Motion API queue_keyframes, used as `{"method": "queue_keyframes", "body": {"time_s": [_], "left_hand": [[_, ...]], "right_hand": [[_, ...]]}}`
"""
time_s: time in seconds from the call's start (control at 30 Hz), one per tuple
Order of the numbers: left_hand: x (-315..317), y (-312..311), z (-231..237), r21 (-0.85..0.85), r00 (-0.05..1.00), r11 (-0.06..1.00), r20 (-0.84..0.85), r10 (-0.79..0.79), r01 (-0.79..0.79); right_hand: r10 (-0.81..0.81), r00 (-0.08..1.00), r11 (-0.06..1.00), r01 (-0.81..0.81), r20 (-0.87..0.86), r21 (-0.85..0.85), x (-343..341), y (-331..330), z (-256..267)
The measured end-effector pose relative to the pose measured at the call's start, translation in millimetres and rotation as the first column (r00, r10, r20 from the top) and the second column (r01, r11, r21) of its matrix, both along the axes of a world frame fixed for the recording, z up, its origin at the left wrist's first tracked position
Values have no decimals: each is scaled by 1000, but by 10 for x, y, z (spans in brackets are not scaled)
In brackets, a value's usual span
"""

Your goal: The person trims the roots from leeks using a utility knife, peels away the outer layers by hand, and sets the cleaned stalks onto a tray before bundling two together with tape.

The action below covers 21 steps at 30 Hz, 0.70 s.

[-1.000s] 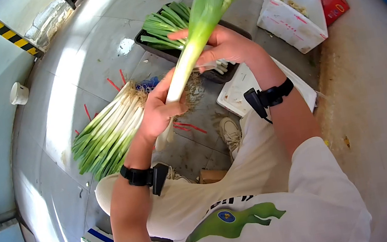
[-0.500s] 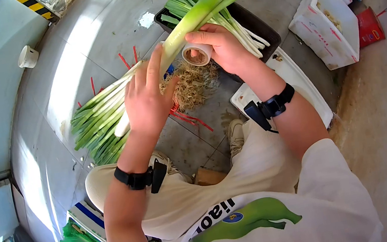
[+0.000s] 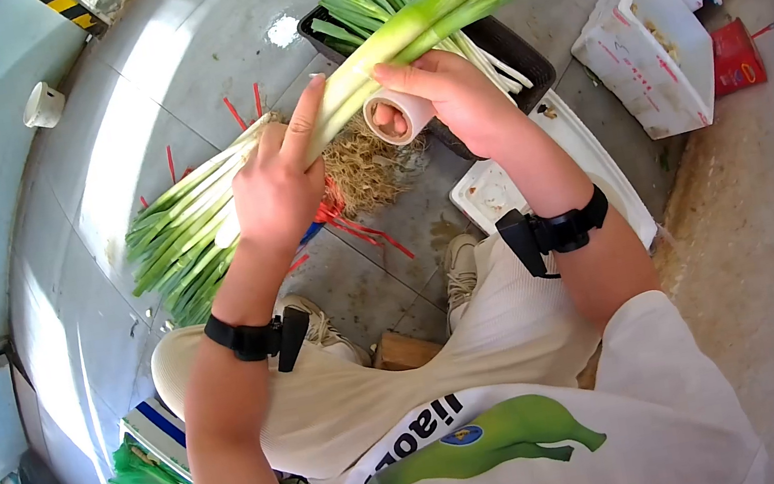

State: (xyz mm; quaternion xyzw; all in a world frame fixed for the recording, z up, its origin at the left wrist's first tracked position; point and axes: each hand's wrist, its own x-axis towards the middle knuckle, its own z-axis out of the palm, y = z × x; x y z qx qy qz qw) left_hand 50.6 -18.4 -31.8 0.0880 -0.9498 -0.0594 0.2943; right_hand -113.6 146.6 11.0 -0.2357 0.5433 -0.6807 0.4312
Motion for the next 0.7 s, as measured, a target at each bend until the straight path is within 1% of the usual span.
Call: {"method": "queue_keyframes", "body": {"time_s": [0.07,0.1,0.17,0.2,0.27,0.3,0.33,0.37,0.4,0.43,0.47,0.5,0.53,0.57,0.6,0.63,0.67,0.7], "left_hand": [[9,-3,14,19,1000,1000,1,-2,2],[21,-2,15,36,1000,999,4,-6,6],[17,-21,4,31,1000,1000,-2,2,-2],[22,-29,4,22,1000,1000,-11,10,-9],[40,-32,28,56,1000,998,7,11,-11],[47,-22,50,107,1000,994,12,4,-5],[52,-10,67,158,1000,987,17,-4,1],[54,5,74,160,1000,987,16,-6,4],[54,23,76,257,1000,966,4,-27,25],[51,46,77,353,999,935,-10,-47,47],[52,71,81,355,999,933,-10,-53,53],[56,98,89,485,995,869,-15,-100,95],[51,118,99,605,989,785,-26,-147,133],[40,128,109,607,988,782,-27,-153,138],[33,134,131,752,966,623,-74,-247,217],[29,140,161,859,936,431,-137,-325,275],[36,145,203,860,935,430,-136,-326,275],[52,159,278,916,918,332,-85,-388,225]], "right_hand": [[146,989,989,-146,21,-8,10,50,47],[148,989,989,-148,23,-5,2,66,54],[216,976,976,-217,-37,-2,-17,93,61],[217,975,976,-217,-35,-1,-14,106,67],[200,973,980,-198,-117,31,-15,130,81],[200,972,980,-198,-119,33,-25,149,75],[209,963,978,-204,-168,48,-44,169,59],[216,952,976,-207,-216,64,-62,185,43],[213,953,977,-203,-216,66,-75,197,31],[192,942,981,-180,-274,68,-94,210,16],[172,928,985,-158,-331,70,-128,221,-7],[209,922,978,-196,-327,74,-188,214,-30],[204,923,979,-189,-327,78,-239,223,-40],[226,897,972,-233,-379,28,-279,230,-49],[244,868,960,-280,-431,-20,-284,234,-33],[215,864,956,-281,-456,-81,-274,238,-8],[214,864,957,-280,-455,-81,-266,248,13],[206,858,945,-300,-470,-133,-254,256,30]]}}
